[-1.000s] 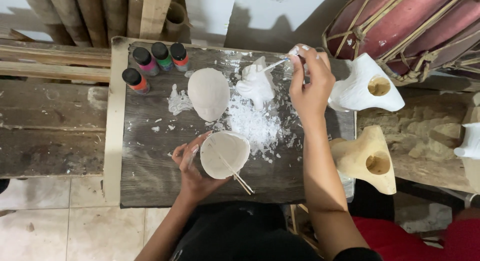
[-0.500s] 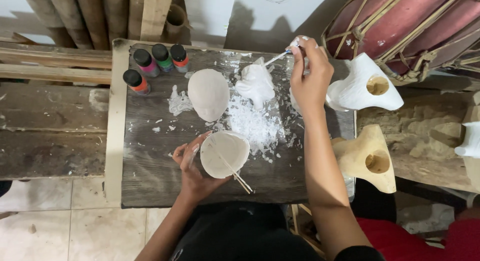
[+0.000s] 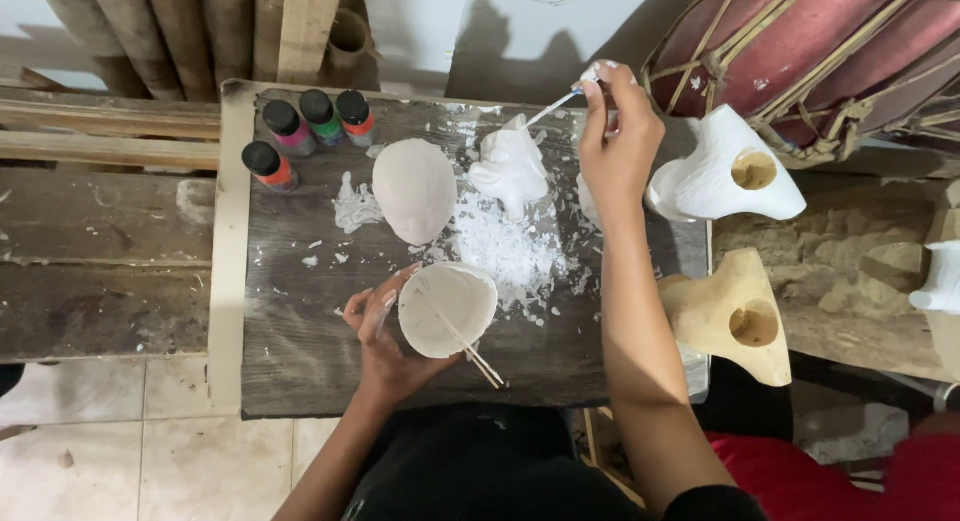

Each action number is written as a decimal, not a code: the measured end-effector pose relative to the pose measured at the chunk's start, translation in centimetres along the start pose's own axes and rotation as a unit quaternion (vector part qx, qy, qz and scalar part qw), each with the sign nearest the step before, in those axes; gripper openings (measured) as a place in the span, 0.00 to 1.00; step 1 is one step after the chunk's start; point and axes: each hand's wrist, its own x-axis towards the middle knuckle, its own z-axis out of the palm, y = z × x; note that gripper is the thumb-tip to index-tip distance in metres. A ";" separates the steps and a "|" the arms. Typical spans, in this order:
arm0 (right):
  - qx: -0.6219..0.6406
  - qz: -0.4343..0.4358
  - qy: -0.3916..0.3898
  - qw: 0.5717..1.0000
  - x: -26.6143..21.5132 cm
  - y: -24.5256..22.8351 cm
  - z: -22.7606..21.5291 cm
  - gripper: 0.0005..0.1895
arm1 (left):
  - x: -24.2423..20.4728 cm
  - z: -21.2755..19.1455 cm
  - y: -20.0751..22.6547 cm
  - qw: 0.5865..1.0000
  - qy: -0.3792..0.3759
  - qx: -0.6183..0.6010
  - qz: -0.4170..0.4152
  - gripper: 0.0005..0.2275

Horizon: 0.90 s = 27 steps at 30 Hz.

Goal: Assembling molded toy parts by applying plaster or adhesive and fitting them together

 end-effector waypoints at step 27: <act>0.013 0.084 0.080 0.993 -6.9 -2.6 -3.8 0.03 | 0.6 0.2 1.1 1.000 0.017 -0.024 0.003 0.48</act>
